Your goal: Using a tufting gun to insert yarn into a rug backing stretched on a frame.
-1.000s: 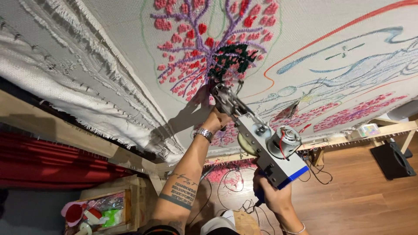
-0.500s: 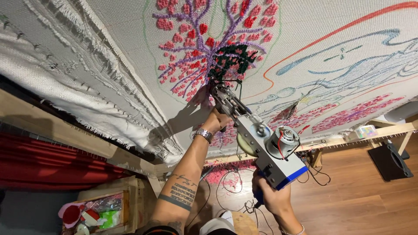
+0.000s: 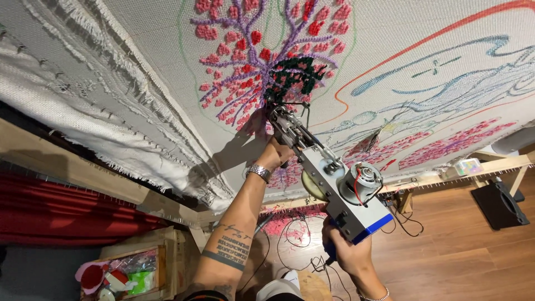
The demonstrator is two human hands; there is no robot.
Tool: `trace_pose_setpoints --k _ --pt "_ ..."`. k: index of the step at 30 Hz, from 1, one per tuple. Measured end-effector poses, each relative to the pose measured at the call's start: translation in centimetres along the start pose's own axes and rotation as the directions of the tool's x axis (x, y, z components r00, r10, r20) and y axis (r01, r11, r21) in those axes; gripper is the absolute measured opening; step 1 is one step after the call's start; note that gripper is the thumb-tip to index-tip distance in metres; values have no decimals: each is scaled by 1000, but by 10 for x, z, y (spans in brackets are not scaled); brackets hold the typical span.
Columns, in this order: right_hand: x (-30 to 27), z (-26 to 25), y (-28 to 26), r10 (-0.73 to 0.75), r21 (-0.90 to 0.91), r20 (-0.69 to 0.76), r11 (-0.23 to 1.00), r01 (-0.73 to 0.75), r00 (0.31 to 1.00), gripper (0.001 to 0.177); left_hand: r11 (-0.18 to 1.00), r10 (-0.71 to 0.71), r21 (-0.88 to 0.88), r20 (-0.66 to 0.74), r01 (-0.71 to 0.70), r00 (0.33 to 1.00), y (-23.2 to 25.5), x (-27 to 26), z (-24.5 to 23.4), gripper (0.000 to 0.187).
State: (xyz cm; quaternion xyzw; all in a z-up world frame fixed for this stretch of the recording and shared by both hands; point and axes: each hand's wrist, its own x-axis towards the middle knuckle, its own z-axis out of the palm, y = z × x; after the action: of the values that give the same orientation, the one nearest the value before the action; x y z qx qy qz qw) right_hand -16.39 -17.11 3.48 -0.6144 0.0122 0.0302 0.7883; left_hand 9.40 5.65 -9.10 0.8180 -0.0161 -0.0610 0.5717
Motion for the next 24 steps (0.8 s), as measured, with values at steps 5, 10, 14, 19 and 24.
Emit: trace_pose_setpoints --k 5,10,14,19,24 --pt "3 -4 0 -19 -16 -2 1000 19 1000 28 997 -64 48 60 61 996 -16 9 6 30" --pt "-3 -22 4 -29 -51 -11 998 28 1000 20 999 -51 9 114 50 992 -17 -3 8 32" --pt "-11 -53 3 17 -86 -20 996 -18 1000 19 996 -54 -66 173 66 983 16 -26 10 40" --pt "-22 -72 -24 -36 -79 2 996 36 999 22 967 -58 -227 239 114 969 88 -70 11 37" --pt "-30 -85 -34 -84 52 20 995 83 996 26 967 153 -241 275 -86 949 100 -75 20 21"
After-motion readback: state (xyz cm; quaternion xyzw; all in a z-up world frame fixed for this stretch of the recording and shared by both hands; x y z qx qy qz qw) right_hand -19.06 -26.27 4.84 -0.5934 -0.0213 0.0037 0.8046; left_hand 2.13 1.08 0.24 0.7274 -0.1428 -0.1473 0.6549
